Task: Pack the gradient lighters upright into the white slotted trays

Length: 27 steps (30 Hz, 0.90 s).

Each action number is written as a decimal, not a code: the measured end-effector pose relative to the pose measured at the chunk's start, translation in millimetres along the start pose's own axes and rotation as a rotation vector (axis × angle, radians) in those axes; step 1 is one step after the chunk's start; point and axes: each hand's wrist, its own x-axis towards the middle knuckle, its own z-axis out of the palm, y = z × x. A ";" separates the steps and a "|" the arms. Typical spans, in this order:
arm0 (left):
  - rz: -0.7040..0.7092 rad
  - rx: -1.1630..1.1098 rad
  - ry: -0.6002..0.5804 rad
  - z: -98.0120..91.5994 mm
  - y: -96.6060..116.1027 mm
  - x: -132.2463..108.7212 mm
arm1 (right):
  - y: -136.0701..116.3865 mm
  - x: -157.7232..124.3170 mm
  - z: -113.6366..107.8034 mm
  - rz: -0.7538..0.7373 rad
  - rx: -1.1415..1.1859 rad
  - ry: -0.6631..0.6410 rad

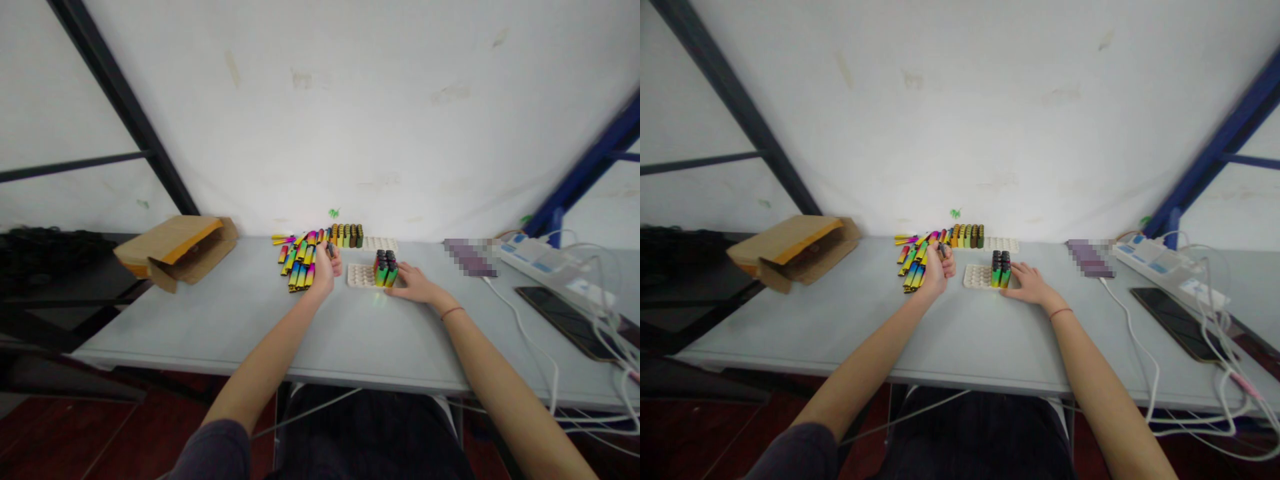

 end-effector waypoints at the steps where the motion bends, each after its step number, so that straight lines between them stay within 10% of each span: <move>1: 0.002 0.004 -0.001 -0.7 -0.7 0.8 | -0.2 -0.1 -0.1 0.004 -0.003 -0.001; 19: 0.050 0.081 0.004 -1.8 -8.5 4.8 | 1.7 -0.2 1.0 0.017 -0.005 0.009; 27: 0.485 0.596 -0.178 -9.8 -36.7 5.5 | 1.0 0.0 0.9 0.011 0.004 0.012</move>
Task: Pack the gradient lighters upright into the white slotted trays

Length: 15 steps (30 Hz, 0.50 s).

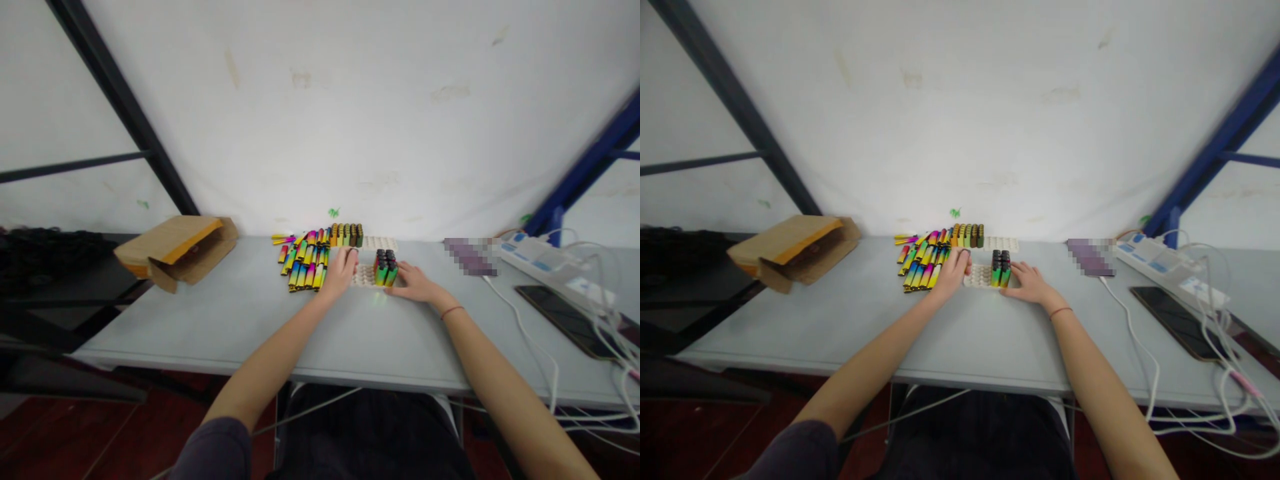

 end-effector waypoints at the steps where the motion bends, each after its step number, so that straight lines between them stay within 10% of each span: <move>1: 0.077 0.078 -0.007 0.6 -2.2 -0.4 | -0.4 -0.1 0.2 0.007 -0.005 -0.003; 15: 0.211 0.396 -0.199 5.4 -24.8 13.8 | -1.9 -0.6 -0.4 0.038 -0.012 -0.018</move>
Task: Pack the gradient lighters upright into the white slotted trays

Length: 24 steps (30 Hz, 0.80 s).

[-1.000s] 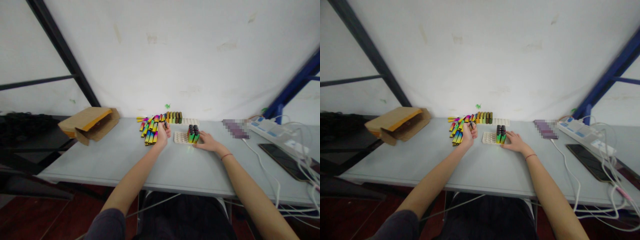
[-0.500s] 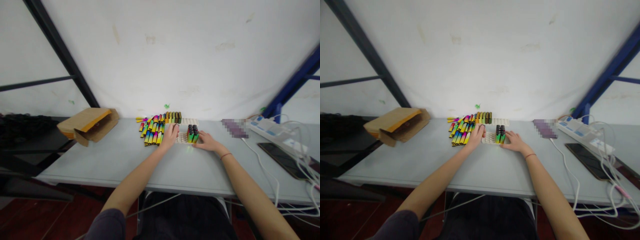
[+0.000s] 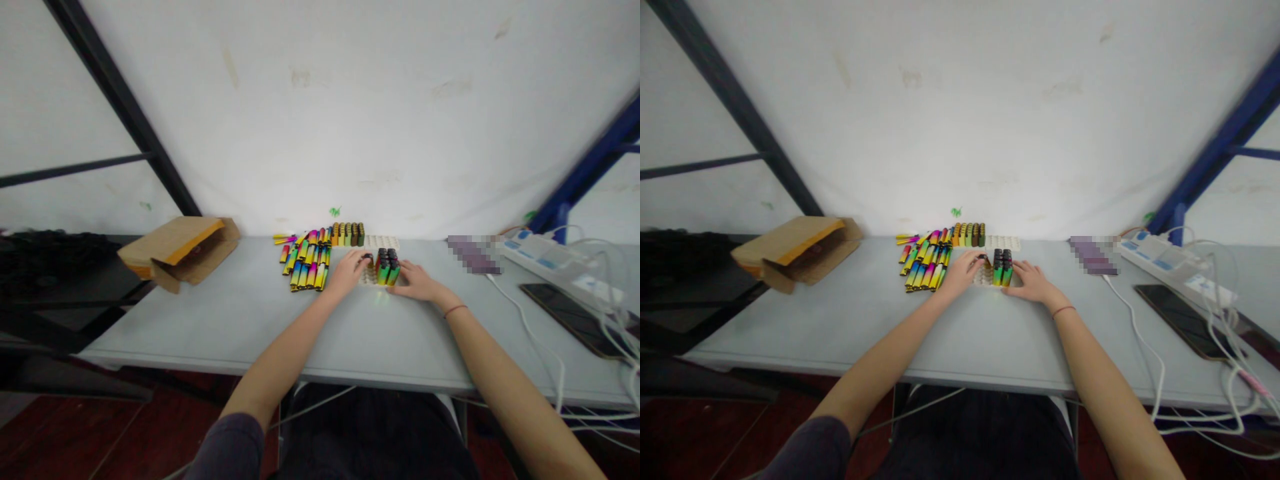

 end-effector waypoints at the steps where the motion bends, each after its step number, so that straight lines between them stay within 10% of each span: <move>1: 0.003 0.015 -0.010 0.1 0.6 0.6 | 0.4 0.2 0.4 -0.001 0.002 0.001; 24: 0.072 0.611 -0.071 -2.5 14.1 -4.7 | 2.4 -0.5 1.1 0.011 0.013 0.006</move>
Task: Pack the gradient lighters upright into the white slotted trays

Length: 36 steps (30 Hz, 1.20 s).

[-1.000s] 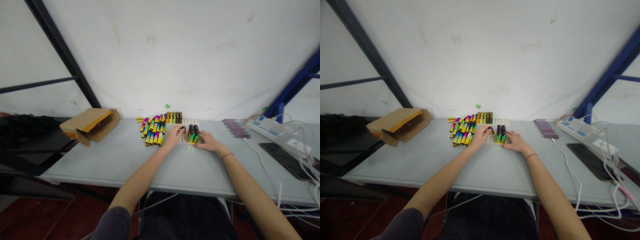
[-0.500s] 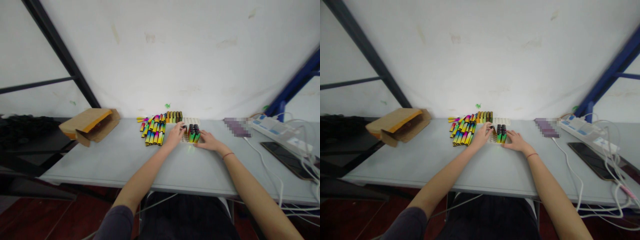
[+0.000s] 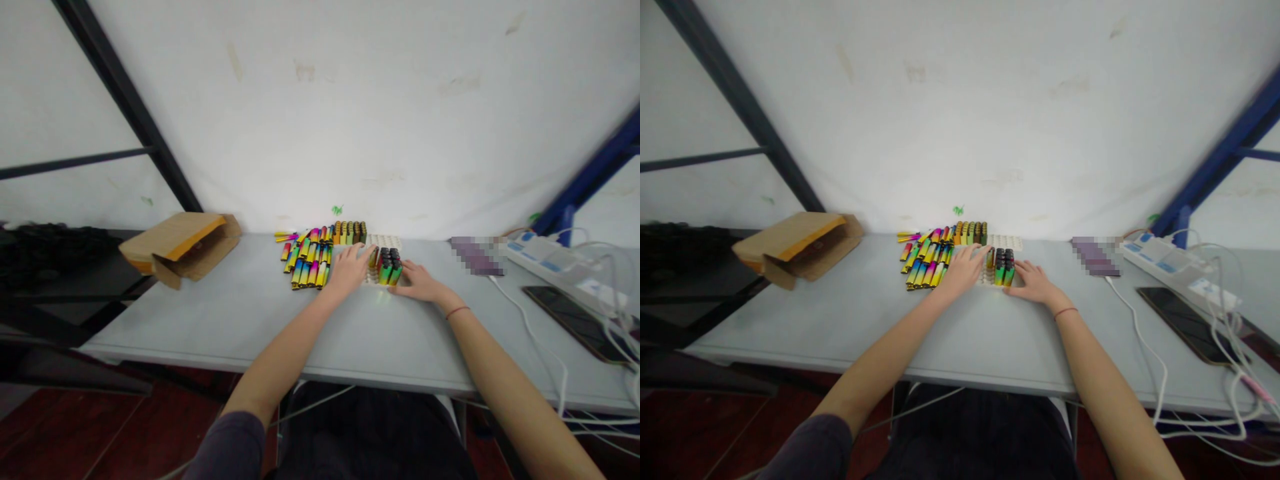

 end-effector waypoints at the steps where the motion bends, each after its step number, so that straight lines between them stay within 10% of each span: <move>1: 0.018 -0.003 0.025 -4.6 -4.7 1.1 | -0.6 -0.1 -0.6 -0.008 -0.001 -0.001; 8: -0.397 0.059 0.308 -71.9 -90.2 2.2 | -3.8 -1.2 -2.0 -0.014 0.004 0.000; 14: -0.846 0.195 0.042 -90.4 -151.0 -23.1 | 0.1 -0.6 1.1 -0.009 0.024 0.004; 26: -0.954 0.173 -0.054 -76.2 -151.6 -20.5 | -1.3 -0.7 -0.2 0.003 0.037 -0.007; 36: -0.840 -0.283 0.471 -82.8 -116.8 -3.2 | -3.5 -0.3 -2.4 -0.001 0.019 -0.016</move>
